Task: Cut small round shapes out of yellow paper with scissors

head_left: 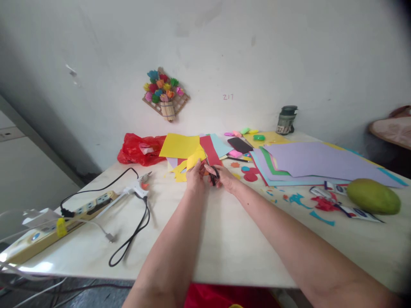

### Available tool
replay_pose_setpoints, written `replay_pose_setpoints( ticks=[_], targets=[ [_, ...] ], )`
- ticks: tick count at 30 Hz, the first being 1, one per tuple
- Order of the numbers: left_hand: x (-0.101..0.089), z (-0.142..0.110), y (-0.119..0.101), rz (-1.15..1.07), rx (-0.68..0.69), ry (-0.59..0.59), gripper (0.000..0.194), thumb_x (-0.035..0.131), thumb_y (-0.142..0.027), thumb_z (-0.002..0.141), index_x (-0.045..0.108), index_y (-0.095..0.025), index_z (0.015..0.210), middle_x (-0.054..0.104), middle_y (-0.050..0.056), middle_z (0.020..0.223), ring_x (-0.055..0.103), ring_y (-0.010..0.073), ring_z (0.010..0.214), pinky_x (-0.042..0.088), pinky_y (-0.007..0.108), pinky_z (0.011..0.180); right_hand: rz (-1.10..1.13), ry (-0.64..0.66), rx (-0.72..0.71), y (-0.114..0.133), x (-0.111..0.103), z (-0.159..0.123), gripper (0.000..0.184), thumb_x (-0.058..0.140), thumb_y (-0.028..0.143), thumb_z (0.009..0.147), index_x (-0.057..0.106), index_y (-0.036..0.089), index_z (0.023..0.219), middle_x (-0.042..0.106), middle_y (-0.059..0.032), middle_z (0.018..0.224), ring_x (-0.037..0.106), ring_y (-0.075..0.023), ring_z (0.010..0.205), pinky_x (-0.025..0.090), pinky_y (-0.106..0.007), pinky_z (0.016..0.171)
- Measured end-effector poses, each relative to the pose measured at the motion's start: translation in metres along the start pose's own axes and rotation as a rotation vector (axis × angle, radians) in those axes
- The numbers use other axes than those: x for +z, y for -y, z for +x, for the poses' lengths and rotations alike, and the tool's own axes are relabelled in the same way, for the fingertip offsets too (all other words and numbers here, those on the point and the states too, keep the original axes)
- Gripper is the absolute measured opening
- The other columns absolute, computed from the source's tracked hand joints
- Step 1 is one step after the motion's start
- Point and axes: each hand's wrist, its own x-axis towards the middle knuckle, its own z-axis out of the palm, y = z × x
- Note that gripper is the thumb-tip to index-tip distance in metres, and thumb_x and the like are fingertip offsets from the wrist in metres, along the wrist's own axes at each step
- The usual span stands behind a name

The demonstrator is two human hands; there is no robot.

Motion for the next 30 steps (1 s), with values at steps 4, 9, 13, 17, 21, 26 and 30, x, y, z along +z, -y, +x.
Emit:
replay_pose_setpoints(
  ticks=[4, 9, 13, 17, 21, 26, 30],
  targets=[
    [0.004, -0.003, -0.001, -0.055, -0.039, -0.004, 0.006, 0.070, -0.010, 0.079, 0.067, -0.013, 0.076, 0.071, 0.004, 0.071, 0.068, 0.0106, 0.061, 0.053, 0.019, 0.060, 0.007, -0.013, -0.006, -0.002, 0.002, 0.001, 0.047, 0.070, 0.062, 0.074, 0.057, 0.017, 0.078, 0.061, 0.0019, 0.054, 0.056, -0.0083, 0.040, 0.029, -0.015, 0.030],
    [0.008, -0.008, -0.001, -0.061, -0.102, -0.007, 0.009, 0.070, -0.013, 0.080, 0.064, -0.013, 0.073, 0.070, 0.004, 0.067, 0.064, 0.0098, 0.052, 0.049, 0.018, 0.050, 0.050, -0.023, -0.017, -0.007, 0.002, 0.004, 0.049, 0.070, 0.064, 0.072, 0.055, 0.017, 0.075, 0.060, 0.0026, 0.054, 0.055, -0.0080, 0.040, 0.028, -0.016, 0.030],
    [0.008, -0.010, 0.000, -0.054, -0.135, -0.022, 0.010, 0.073, -0.017, 0.078, 0.064, -0.013, 0.074, 0.068, 0.002, 0.065, 0.063, 0.0102, 0.049, 0.045, 0.017, 0.044, 0.069, -0.021, -0.037, -0.009, 0.003, 0.004, 0.050, 0.071, 0.065, 0.071, 0.055, 0.017, 0.073, 0.059, 0.0023, 0.053, 0.053, -0.0075, 0.039, 0.028, -0.016, 0.030],
    [0.008, -0.010, 0.000, -0.040, -0.158, -0.033, 0.012, 0.072, -0.020, 0.080, 0.062, -0.014, 0.075, 0.065, 0.001, 0.060, 0.059, 0.0102, 0.044, 0.041, 0.018, 0.039, 0.075, -0.023, -0.039, -0.009, 0.004, 0.004, 0.052, 0.071, 0.066, 0.070, 0.054, 0.017, 0.071, 0.059, 0.0019, 0.053, 0.052, -0.0075, 0.039, 0.027, -0.016, 0.029],
    [0.007, -0.010, 0.001, 0.007, -0.190, -0.035, 0.019, 0.074, -0.029, 0.078, 0.061, -0.015, 0.075, 0.060, -0.001, 0.054, 0.054, 0.0096, 0.038, 0.036, 0.019, 0.034, 0.073, -0.018, -0.055, -0.010, 0.004, 0.004, 0.052, 0.071, 0.067, 0.069, 0.054, 0.017, 0.069, 0.058, 0.0018, 0.052, 0.052, -0.0076, 0.039, 0.026, -0.017, 0.029],
    [0.008, -0.011, 0.003, 0.054, -0.216, -0.025, 0.030, 0.076, -0.041, 0.075, 0.060, -0.015, 0.075, 0.055, -0.004, 0.050, 0.046, 0.0089, 0.031, 0.027, 0.021, 0.028, 0.074, -0.013, -0.073, -0.011, 0.005, 0.005, 0.054, 0.069, 0.069, 0.069, 0.054, 0.017, 0.066, 0.057, 0.0023, 0.052, 0.052, -0.0072, 0.039, 0.026, -0.017, 0.029],
    [0.009, -0.011, 0.002, 0.074, -0.236, -0.032, 0.033, 0.075, -0.045, 0.074, 0.059, -0.016, 0.076, 0.053, -0.004, 0.049, 0.043, 0.0093, 0.030, 0.025, 0.023, 0.028, 0.071, -0.008, -0.089, -0.013, 0.005, 0.005, 0.055, 0.069, 0.070, 0.066, 0.053, 0.018, 0.065, 0.056, 0.0026, 0.052, 0.052, -0.0074, 0.040, 0.025, -0.017, 0.029]
  ],
)
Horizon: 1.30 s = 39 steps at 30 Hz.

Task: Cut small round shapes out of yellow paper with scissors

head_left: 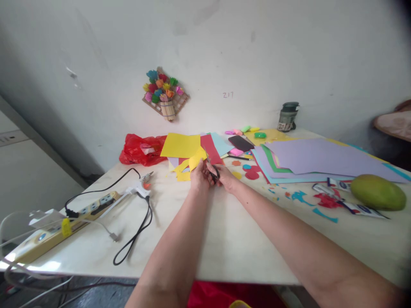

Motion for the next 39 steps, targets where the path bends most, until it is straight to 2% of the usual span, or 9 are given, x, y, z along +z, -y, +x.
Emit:
replay_pose_setpoints(
  ticks=[8, 14, 23, 32, 39],
  targets=[
    [0.000, -0.002, 0.000, 0.019, -0.017, 0.031, 0.031, 0.072, -0.045, 0.076, 0.060, -0.017, 0.080, 0.048, -0.006, 0.046, 0.037, 0.0092, 0.026, 0.022, 0.023, 0.027, 0.000, -0.005, -0.018, 0.001, 0.001, -0.001, 0.053, 0.071, 0.068, 0.066, 0.052, 0.018, 0.065, 0.055, 0.0031, 0.050, 0.050, -0.0077, 0.040, 0.025, -0.018, 0.030],
    [0.003, -0.005, -0.001, 0.021, -0.044, -0.007, 0.026, 0.067, -0.041, 0.081, 0.060, -0.016, 0.080, 0.049, -0.005, 0.047, 0.037, 0.0081, 0.027, 0.025, 0.022, 0.028, 0.009, 0.001, -0.021, 0.000, 0.000, -0.001, 0.053, 0.071, 0.067, 0.067, 0.051, 0.019, 0.065, 0.054, 0.0039, 0.049, 0.049, -0.0071, 0.039, 0.024, -0.017, 0.030],
    [0.004, -0.007, -0.002, 0.021, -0.092, -0.010, 0.025, 0.063, -0.041, 0.083, 0.062, -0.016, 0.081, 0.050, -0.004, 0.047, 0.036, 0.0092, 0.026, 0.022, 0.023, 0.027, -0.008, -0.011, -0.039, -0.005, 0.001, 0.003, 0.049, 0.069, 0.064, 0.072, 0.051, 0.019, 0.065, 0.053, 0.0039, 0.049, 0.048, -0.0074, 0.039, 0.024, -0.018, 0.030],
    [0.008, -0.011, -0.007, -0.035, -0.128, -0.067, 0.019, 0.059, -0.034, 0.085, 0.065, -0.015, 0.086, 0.051, -0.003, 0.048, 0.045, 0.0117, 0.031, 0.025, 0.024, 0.029, -0.007, -0.012, -0.040, -0.006, 0.001, 0.003, 0.047, 0.069, 0.062, 0.074, 0.052, 0.019, 0.065, 0.052, 0.0038, 0.048, 0.046, -0.0076, 0.038, 0.023, -0.018, 0.029],
    [0.007, -0.015, -0.010, 0.028, -0.151, -0.025, 0.036, 0.058, -0.052, 0.082, 0.065, -0.017, 0.087, 0.057, -0.002, 0.053, 0.037, 0.0107, 0.025, 0.021, 0.025, 0.028, 0.023, 0.001, -0.022, -0.006, 0.002, 0.002, 0.049, 0.075, 0.063, 0.066, 0.053, 0.019, 0.070, 0.053, 0.0054, 0.049, 0.046, -0.0067, 0.037, 0.022, -0.017, 0.028]
  ],
)
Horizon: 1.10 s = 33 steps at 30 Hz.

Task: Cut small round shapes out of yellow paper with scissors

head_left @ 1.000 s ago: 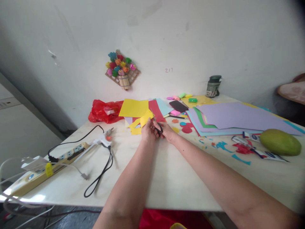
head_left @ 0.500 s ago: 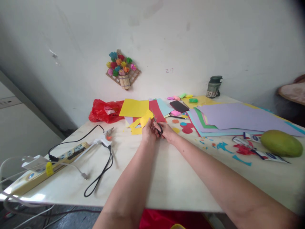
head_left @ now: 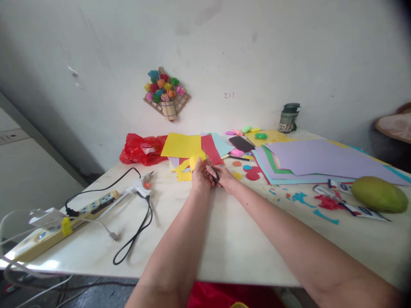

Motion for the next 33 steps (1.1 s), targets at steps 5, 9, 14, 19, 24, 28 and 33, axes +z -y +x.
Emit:
replay_pose_setpoints(
  ticks=[5, 9, 14, 19, 24, 28, 33],
  targets=[
    [-0.003, 0.005, 0.000, -0.012, 0.060, 0.014, 0.031, 0.057, -0.047, 0.085, 0.063, -0.017, 0.082, 0.051, -0.003, 0.048, 0.039, 0.0121, 0.027, 0.026, 0.024, 0.029, -0.010, 0.029, 0.002, 0.001, 0.001, -0.002, 0.048, 0.076, 0.061, 0.065, 0.055, 0.019, 0.073, 0.053, 0.0056, 0.050, 0.048, -0.0065, 0.037, 0.023, -0.016, 0.029],
    [-0.005, 0.012, 0.001, -0.047, 0.061, -0.050, 0.026, 0.063, -0.041, 0.082, 0.061, -0.016, 0.078, 0.054, -0.001, 0.051, 0.046, 0.0117, 0.032, 0.032, 0.023, 0.032, -0.038, 0.032, -0.012, 0.000, 0.001, -0.002, 0.046, 0.073, 0.061, 0.069, 0.053, 0.019, 0.070, 0.053, 0.0054, 0.050, 0.048, -0.0063, 0.038, 0.023, -0.016, 0.029],
    [-0.007, 0.015, 0.003, -0.065, 0.068, -0.073, 0.028, 0.069, -0.043, 0.078, 0.063, -0.017, 0.082, 0.057, -0.001, 0.052, 0.050, 0.0115, 0.035, 0.035, 0.021, 0.035, -0.041, 0.030, -0.018, -0.002, 0.000, 0.000, 0.046, 0.071, 0.062, 0.071, 0.054, 0.019, 0.071, 0.053, 0.0049, 0.050, 0.048, -0.0068, 0.038, 0.023, -0.017, 0.029],
    [-0.006, 0.013, 0.004, -0.089, 0.071, -0.061, 0.027, 0.070, -0.041, 0.077, 0.062, -0.016, 0.078, 0.057, -0.001, 0.051, 0.050, 0.0114, 0.034, 0.032, 0.021, 0.033, -0.021, 0.032, -0.010, -0.002, -0.001, 0.000, 0.049, 0.070, 0.065, 0.069, 0.054, 0.019, 0.070, 0.053, 0.0051, 0.050, 0.047, -0.0062, 0.037, 0.022, -0.017, 0.029],
    [-0.002, 0.009, 0.003, -0.082, 0.068, -0.069, 0.021, 0.066, -0.036, 0.079, 0.060, -0.016, 0.079, 0.056, -0.001, 0.049, 0.046, 0.0108, 0.031, 0.030, 0.022, 0.030, -0.012, 0.018, 0.004, -0.001, -0.001, 0.000, 0.050, 0.071, 0.066, 0.068, 0.053, 0.018, 0.068, 0.053, 0.0045, 0.051, 0.048, -0.0061, 0.038, 0.021, -0.017, 0.030],
    [-0.001, 0.007, 0.003, -0.069, 0.072, -0.059, 0.020, 0.063, -0.036, 0.082, 0.058, -0.017, 0.077, 0.052, -0.003, 0.046, 0.043, 0.0109, 0.029, 0.027, 0.023, 0.029, -0.004, 0.011, 0.016, -0.001, -0.001, 0.001, 0.050, 0.072, 0.065, 0.066, 0.053, 0.019, 0.068, 0.053, 0.0048, 0.051, 0.047, -0.0060, 0.038, 0.021, -0.017, 0.029],
    [-0.005, 0.010, 0.004, -0.066, 0.061, -0.020, 0.020, 0.059, -0.035, 0.085, 0.058, -0.017, 0.076, 0.050, -0.003, 0.045, 0.041, 0.0107, 0.028, 0.029, 0.023, 0.030, -0.004, 0.012, 0.009, 0.001, 0.000, -0.001, 0.051, 0.071, 0.066, 0.066, 0.051, 0.019, 0.065, 0.053, 0.0046, 0.050, 0.046, -0.0057, 0.037, 0.021, -0.017, 0.029]
  ],
)
